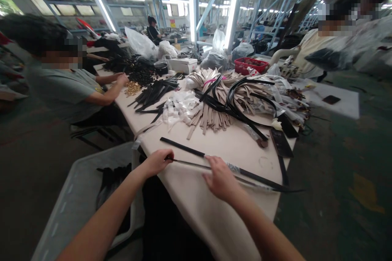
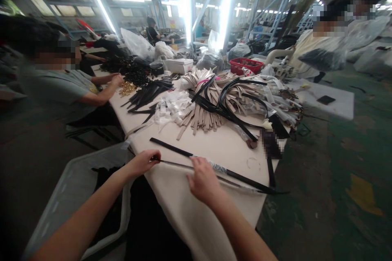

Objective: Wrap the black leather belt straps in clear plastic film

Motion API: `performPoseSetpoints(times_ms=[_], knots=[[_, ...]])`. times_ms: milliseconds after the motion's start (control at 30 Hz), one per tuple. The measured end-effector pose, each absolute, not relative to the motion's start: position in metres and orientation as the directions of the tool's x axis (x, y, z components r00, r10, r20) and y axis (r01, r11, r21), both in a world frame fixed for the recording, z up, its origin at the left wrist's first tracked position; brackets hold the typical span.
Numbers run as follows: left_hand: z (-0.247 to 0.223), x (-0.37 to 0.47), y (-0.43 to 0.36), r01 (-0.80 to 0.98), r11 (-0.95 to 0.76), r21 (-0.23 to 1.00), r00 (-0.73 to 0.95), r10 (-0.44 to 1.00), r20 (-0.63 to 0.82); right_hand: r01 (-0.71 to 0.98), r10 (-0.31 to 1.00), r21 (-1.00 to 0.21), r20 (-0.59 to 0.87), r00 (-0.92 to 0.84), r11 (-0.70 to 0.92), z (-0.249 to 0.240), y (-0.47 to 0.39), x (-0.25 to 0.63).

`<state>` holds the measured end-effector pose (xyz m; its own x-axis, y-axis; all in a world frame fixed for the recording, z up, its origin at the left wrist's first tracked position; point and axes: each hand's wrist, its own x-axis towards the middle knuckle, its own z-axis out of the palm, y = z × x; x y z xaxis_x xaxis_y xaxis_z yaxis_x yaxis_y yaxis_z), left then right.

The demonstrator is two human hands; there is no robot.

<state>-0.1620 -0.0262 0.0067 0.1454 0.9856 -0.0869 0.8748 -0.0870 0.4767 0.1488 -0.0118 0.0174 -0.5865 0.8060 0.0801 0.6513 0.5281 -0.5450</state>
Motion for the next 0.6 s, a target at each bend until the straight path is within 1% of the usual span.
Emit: performPoseSetpoints(times_ms=[33,100,200,267,333,467,600], knots=[[0.014,-0.158,-0.031,0.868,-0.122,0.482,0.175,0.982,-0.068,0.63,0.769,-0.516,0.093,-0.632,0.58,0.021,-0.017,0.115],[0.026,-0.154,-0.044,0.868,-0.198,0.455,0.218,0.976,0.009,0.608,0.695,-0.449,0.042,-0.718,0.655,0.024,-0.022,0.065],[0.038,-0.173,-0.066,0.898,-0.226,0.379,0.195,0.974,0.119,0.586,0.62,-0.398,-0.055,-0.783,0.705,0.023,-0.019,0.042],[0.041,-0.199,-0.076,0.917,-0.177,0.357,0.125,0.978,0.164,0.602,0.627,-0.393,-0.078,-0.775,0.695,0.019,-0.016,0.057],[0.039,-0.225,-0.082,0.925,-0.101,0.367,0.034,0.982,0.184,0.646,0.664,-0.378,-0.101,-0.741,0.664,0.015,-0.012,0.086],[0.027,-0.252,-0.073,0.919,0.029,0.393,-0.094,0.985,0.147,0.742,0.749,-0.351,-0.147,-0.646,0.572,0.009,-0.005,0.156],[0.011,-0.248,-0.041,0.926,0.081,0.369,-0.122,0.988,0.091,0.795,0.829,-0.43,-0.162,-0.535,0.428,-0.004,-0.005,0.234]])
